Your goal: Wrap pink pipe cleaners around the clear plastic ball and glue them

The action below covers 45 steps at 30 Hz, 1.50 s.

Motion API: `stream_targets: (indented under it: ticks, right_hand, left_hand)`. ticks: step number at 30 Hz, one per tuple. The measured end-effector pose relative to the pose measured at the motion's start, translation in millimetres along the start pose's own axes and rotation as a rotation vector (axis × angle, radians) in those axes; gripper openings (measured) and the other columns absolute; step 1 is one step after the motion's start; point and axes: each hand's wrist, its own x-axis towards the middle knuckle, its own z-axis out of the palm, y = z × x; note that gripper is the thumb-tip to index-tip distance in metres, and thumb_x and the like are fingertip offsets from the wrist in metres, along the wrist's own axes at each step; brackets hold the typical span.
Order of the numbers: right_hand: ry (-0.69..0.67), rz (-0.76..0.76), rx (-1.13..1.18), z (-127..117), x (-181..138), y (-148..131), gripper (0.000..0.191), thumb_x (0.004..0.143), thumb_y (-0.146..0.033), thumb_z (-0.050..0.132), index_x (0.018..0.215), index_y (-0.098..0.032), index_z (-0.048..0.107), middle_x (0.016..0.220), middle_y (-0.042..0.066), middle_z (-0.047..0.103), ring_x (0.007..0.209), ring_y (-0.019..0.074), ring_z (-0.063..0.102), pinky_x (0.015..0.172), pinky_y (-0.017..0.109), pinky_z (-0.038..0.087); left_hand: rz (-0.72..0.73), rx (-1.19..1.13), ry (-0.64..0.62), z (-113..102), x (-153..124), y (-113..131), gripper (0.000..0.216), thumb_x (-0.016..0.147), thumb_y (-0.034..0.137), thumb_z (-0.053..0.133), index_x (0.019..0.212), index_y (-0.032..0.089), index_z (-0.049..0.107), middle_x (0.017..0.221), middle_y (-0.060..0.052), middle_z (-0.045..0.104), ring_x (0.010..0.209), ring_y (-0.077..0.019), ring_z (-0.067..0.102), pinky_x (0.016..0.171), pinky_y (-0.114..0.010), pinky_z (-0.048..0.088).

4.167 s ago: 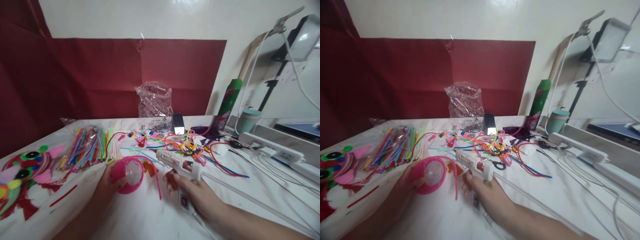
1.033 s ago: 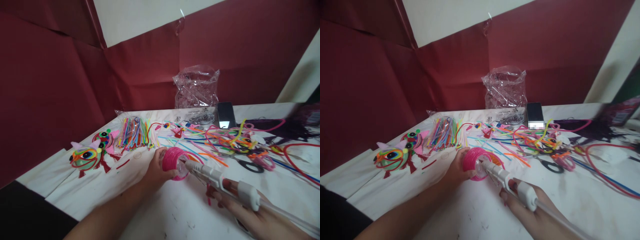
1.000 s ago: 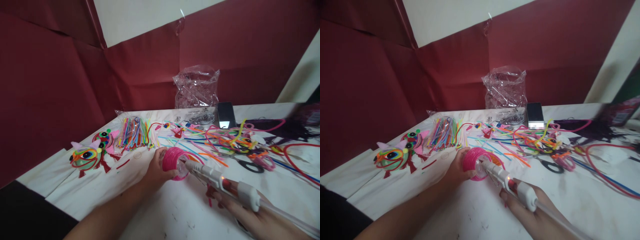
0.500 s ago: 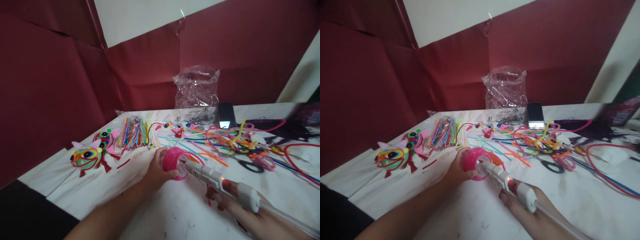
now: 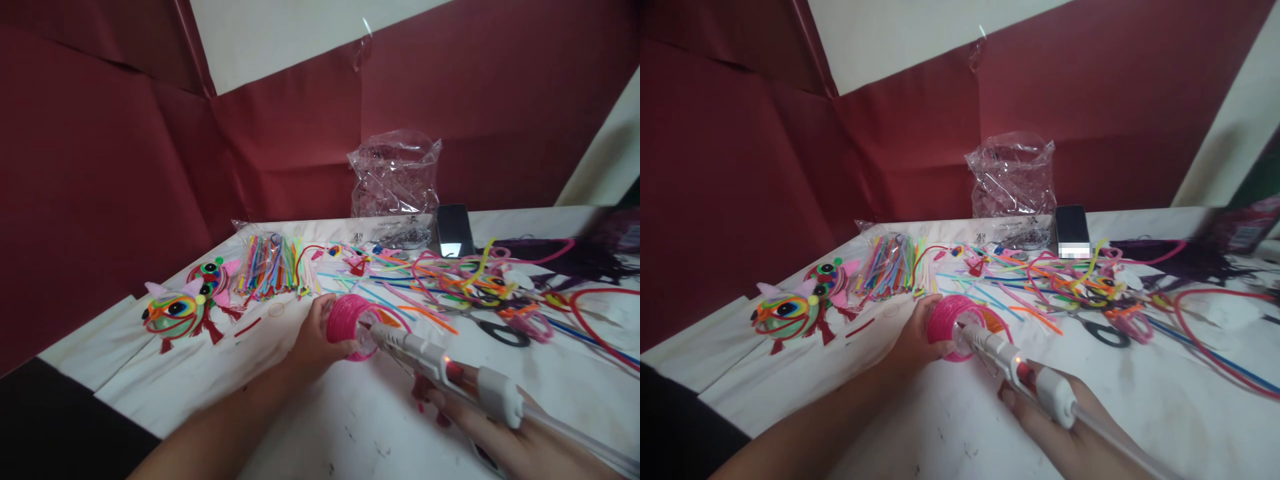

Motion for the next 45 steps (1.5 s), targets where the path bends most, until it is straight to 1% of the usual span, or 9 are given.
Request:
stream_targets:
  ticks: [6,12,16,18,22,28,34,38,45]
  right_hand:
    - [0.04,0.046,-0.004,-0.5,-0.9,-9.0,0.047,0.072,-0.065,0.043,0.067,-0.024,0.064,0.066,0.004,0.07,0.065,0.0231,0.067,0.059,0.027,0.055]
    - [0.041,0.075,0.019,2.6,-1.2,-4.4,0.049,0.072,-0.067,0.043,0.077,-0.024,0.067,0.069,0.005,0.071,0.065,0.0237,0.067,0.057,0.028,0.056]
    - [0.123,0.071,0.012,1.2,-1.8,-6.5,0.044,0.076,-0.063,0.043,0.066,-0.025,0.064,0.064,0.004,0.069,0.062,0.0226,0.065,0.054,0.028,0.053]
    - [0.107,0.061,0.005,-0.7,-1.6,-6.9,0.044,0.077,-0.061,0.042,0.064,-0.024,0.063,0.063,0.003,0.068,0.062,0.0221,0.065,0.056,0.029,0.052]
    - [0.023,0.056,0.034,-3.2,0.4,-0.8,0.046,0.079,-0.062,0.042,0.072,-0.024,0.066,0.069,0.004,0.07,0.069,0.0231,0.067,0.06,0.029,0.054]
    - [0.043,0.081,0.096,3.6,-3.6,6.6,0.048,0.075,-0.065,0.046,0.085,-0.023,0.068,0.073,0.005,0.071,0.07,0.0237,0.068,0.063,0.03,0.056]
    - [0.12,0.078,0.06,6.1,-5.4,-3.0,0.047,0.079,-0.062,0.04,0.071,-0.022,0.065,0.065,0.004,0.067,0.062,0.0204,0.064,0.058,0.029,0.051]
    - [0.076,0.043,0.02,2.0,-0.3,-4.5,0.046,0.08,-0.059,0.041,0.065,-0.022,0.064,0.059,0.002,0.063,0.058,0.0186,0.061,0.055,0.028,0.049]
    - [0.15,0.143,0.145,11.4,-11.0,-11.7,0.042,0.073,-0.06,0.047,0.076,-0.023,0.066,0.068,0.003,0.069,0.065,0.0214,0.063,0.059,0.03,0.051]
  left_hand:
    - [0.018,0.016,0.002,0.1,0.3,0.5,0.078,0.049,0.028,0.083,0.115,0.021,0.042,0.118,-0.011,0.054,0.109,-0.0306,0.053,0.092,-0.045,0.043]
    - [0.0,0.003,0.004,0.7,-0.8,2.1,0.078,0.049,0.028,0.083,0.116,0.02,0.043,0.118,-0.011,0.054,0.111,-0.0308,0.052,0.091,-0.043,0.043]
    - [0.016,0.037,-0.004,-0.9,0.3,-1.3,0.079,0.048,0.029,0.084,0.116,0.021,0.044,0.117,-0.01,0.055,0.11,-0.0302,0.053,0.091,-0.042,0.043]
    - [0.026,0.042,-0.008,-1.2,0.8,-3.3,0.08,0.048,0.028,0.084,0.117,0.021,0.043,0.118,-0.01,0.055,0.109,-0.0303,0.053,0.09,-0.042,0.044]
    - [0.015,0.017,-0.006,0.0,0.4,-2.4,0.079,0.049,0.028,0.083,0.116,0.021,0.043,0.118,-0.011,0.055,0.108,-0.0298,0.054,0.088,-0.041,0.045]
    - [-0.007,0.008,0.013,1.1,-0.2,2.6,0.077,0.048,0.026,0.083,0.115,0.021,0.043,0.117,-0.01,0.056,0.107,-0.0292,0.055,0.088,-0.041,0.045]
    - [-0.013,0.042,-0.005,-0.4,0.9,3.2,0.078,0.049,0.027,0.083,0.116,0.021,0.043,0.118,-0.01,0.055,0.11,-0.0306,0.054,0.089,-0.041,0.045]
    - [-0.004,0.042,0.012,0.4,-0.1,4.1,0.076,0.049,0.027,0.083,0.115,0.021,0.044,0.117,-0.01,0.055,0.11,-0.0301,0.053,0.089,-0.04,0.045]
    - [-0.019,0.033,0.027,1.3,1.0,5.1,0.076,0.049,0.024,0.082,0.114,0.021,0.043,0.117,-0.01,0.055,0.107,-0.0289,0.054,0.087,-0.039,0.045]
